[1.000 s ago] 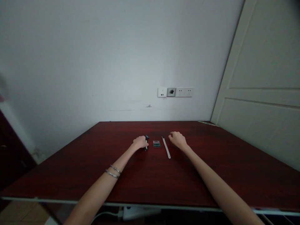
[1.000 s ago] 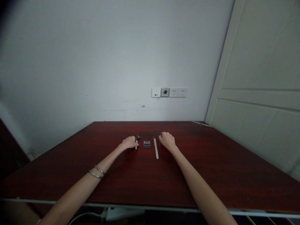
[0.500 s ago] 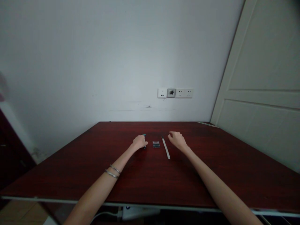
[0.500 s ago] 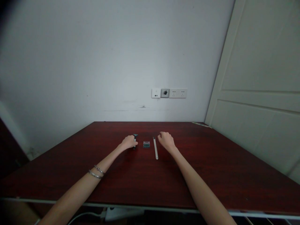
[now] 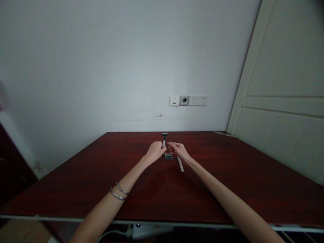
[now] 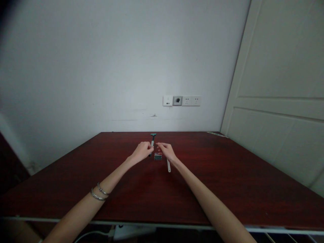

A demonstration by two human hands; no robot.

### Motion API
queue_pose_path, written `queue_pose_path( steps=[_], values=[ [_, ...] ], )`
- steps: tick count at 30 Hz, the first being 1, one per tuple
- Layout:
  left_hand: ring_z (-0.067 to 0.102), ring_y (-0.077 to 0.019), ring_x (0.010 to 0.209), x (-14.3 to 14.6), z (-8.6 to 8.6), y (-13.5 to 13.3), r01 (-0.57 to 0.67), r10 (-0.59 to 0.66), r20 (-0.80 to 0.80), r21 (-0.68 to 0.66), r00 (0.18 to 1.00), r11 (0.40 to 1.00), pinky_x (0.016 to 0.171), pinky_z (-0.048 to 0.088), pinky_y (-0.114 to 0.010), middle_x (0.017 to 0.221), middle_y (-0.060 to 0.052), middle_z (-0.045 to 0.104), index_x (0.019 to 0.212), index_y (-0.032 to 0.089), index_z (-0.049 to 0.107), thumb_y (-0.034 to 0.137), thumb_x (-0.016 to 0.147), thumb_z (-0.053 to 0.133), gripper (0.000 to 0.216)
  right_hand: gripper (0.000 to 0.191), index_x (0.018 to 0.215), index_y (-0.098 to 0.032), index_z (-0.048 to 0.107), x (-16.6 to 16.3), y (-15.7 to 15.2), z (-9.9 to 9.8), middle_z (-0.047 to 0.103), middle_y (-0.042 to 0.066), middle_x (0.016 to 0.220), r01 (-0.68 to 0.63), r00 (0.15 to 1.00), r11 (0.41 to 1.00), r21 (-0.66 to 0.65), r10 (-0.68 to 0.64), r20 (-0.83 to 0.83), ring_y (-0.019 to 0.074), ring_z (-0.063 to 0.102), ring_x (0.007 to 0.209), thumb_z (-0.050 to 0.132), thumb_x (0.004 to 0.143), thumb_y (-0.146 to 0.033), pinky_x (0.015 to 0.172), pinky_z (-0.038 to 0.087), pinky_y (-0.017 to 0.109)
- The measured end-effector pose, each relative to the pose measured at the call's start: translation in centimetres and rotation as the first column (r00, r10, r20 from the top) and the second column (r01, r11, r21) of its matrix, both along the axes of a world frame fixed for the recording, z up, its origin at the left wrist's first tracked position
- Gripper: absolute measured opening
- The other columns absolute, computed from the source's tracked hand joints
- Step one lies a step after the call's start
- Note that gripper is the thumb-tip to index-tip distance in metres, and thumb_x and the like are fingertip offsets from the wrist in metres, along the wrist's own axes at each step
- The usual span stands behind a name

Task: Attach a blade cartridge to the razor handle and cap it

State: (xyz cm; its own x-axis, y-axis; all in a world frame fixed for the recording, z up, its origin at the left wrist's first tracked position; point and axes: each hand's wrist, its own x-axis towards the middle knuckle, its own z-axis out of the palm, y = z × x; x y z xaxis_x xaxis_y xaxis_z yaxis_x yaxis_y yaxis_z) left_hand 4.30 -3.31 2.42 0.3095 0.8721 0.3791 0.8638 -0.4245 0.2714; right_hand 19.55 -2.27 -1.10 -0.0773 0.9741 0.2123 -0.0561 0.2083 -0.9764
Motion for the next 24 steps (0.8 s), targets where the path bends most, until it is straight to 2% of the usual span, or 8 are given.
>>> queue_pose_path(
  steps=[3, 5, 10, 14, 17, 20, 22, 24],
  values=[
    [0.062, -0.0226, 0.079, 0.7, -0.2, -0.7, 0.077, -0.077, 0.010, 0.009, 0.997, 0.997, 0.070, 0.041, -0.028, 0.078, -0.012, 0.066, 0.075, 0.013, 0.063, 0.028, 0.083, 0.043, 0.026, 0.031, 0.090, -0.011, 0.066, -0.9, -0.6, -0.1, 0.066, 0.008, 0.083, -0.165, 0.966, 0.986, -0.037, 0.154, -0.205, 0.0120, 0.059, 0.067, 0.057, 0.075, -0.036, 0.060, 0.049, 0.022],
    [0.061, -0.0219, 0.079, 0.8, -0.2, -1.0, 0.113, -0.113, 0.018, 0.011, 0.993, 0.994, 0.071, 0.041, -0.027, 0.080, -0.012, 0.066, 0.077, 0.013, 0.064, 0.025, 0.083, 0.043, 0.025, 0.031, 0.092, -0.012, 0.065, -1.0, -0.8, -0.2, 0.066, 0.009, 0.087, -0.220, 0.939, 0.975, -0.019, 0.206, -0.276, 0.0137, 0.060, 0.072, 0.058, 0.074, -0.035, 0.062, 0.048, 0.023],
    [0.061, -0.0203, 0.074, 0.7, -0.2, -1.1, 0.197, -0.197, 0.047, 0.000, 0.979, 0.980, 0.067, 0.041, -0.027, 0.078, -0.011, 0.065, 0.076, 0.012, 0.064, 0.027, 0.085, 0.041, 0.029, 0.027, 0.085, -0.012, 0.066, -0.7, -0.5, -0.4, 0.067, 0.008, 0.089, -0.212, 0.913, 0.977, -0.001, 0.197, -0.358, 0.0148, 0.060, 0.076, 0.064, 0.067, -0.032, 0.064, 0.047, 0.023],
    [0.058, -0.0166, 0.065, 0.3, -0.2, -0.7, 0.283, -0.278, 0.099, -0.041, 0.955, 0.958, 0.060, 0.038, -0.025, 0.073, -0.008, 0.065, 0.074, 0.012, 0.064, 0.029, 0.085, 0.038, 0.033, 0.030, 0.082, -0.012, 0.066, -0.7, -0.4, -0.4, 0.066, 0.005, 0.079, -0.184, 0.910, 0.983, -0.013, 0.165, -0.379, 0.0119, 0.057, 0.067, 0.070, 0.062, -0.034, 0.059, 0.045, 0.021],
    [0.054, -0.0140, 0.057, -0.3, 0.1, -0.3, 0.336, -0.322, 0.122, -0.126, 0.939, 0.933, 0.055, 0.035, -0.024, 0.064, -0.006, 0.063, 0.069, 0.011, 0.064, 0.036, 0.085, 0.038, 0.039, 0.033, 0.079, -0.013, 0.065, -1.0, -0.4, -0.4, 0.063, 0.001, 0.068, -0.163, 0.907, 0.986, -0.029, 0.139, -0.397, 0.0101, 0.054, 0.058, 0.073, 0.058, -0.037, 0.054, 0.043, 0.021],
    [0.050, -0.0113, 0.048, -1.2, 0.8, 0.2, 0.370, -0.339, 0.152, -0.298, 0.929, 0.880, 0.050, 0.035, -0.022, 0.056, -0.005, 0.060, 0.063, 0.010, 0.063, 0.042, 0.082, 0.041, 0.043, 0.032, 0.075, -0.014, 0.064, -1.2, -0.5, -0.3, 0.063, 0.001, 0.068, -0.151, 0.895, 0.988, -0.037, 0.120, -0.430, 0.0113, 0.056, 0.059, 0.076, 0.056, -0.037, 0.056, 0.045, 0.024],
    [0.049, -0.0099, 0.045, -2.0, 1.2, 0.6, 0.354, -0.301, 0.190, -0.397, 0.934, 0.847, 0.046, 0.035, -0.021, 0.056, -0.005, 0.060, 0.064, 0.010, 0.064, 0.042, 0.079, 0.045, 0.040, 0.030, 0.073, -0.015, 0.061, -1.3, -0.6, -0.2, 0.064, 0.002, 0.071, -0.158, 0.882, 0.986, -0.053, 0.117, -0.456, 0.0120, 0.058, 0.062, 0.077, 0.056, -0.035, 0.058, 0.047, 0.025],
    [0.048, -0.0089, 0.043, -2.8, 1.4, 1.1, 0.295, -0.207, 0.236, -0.438, 0.949, 0.849, 0.041, 0.032, -0.020, 0.058, -0.005, 0.061, 0.069, 0.009, 0.065, 0.040, 0.078, 0.046, 0.037, 0.030, 0.072, -0.016, 0.059, -1.3, -0.8, -0.1, 0.064, 0.002, 0.072, -0.178, 0.869, 0.982, -0.066, 0.125, -0.479, 0.0123, 0.058, 0.061, 0.077, 0.057, -0.034, 0.058, 0.047, 0.025]
  ],
)
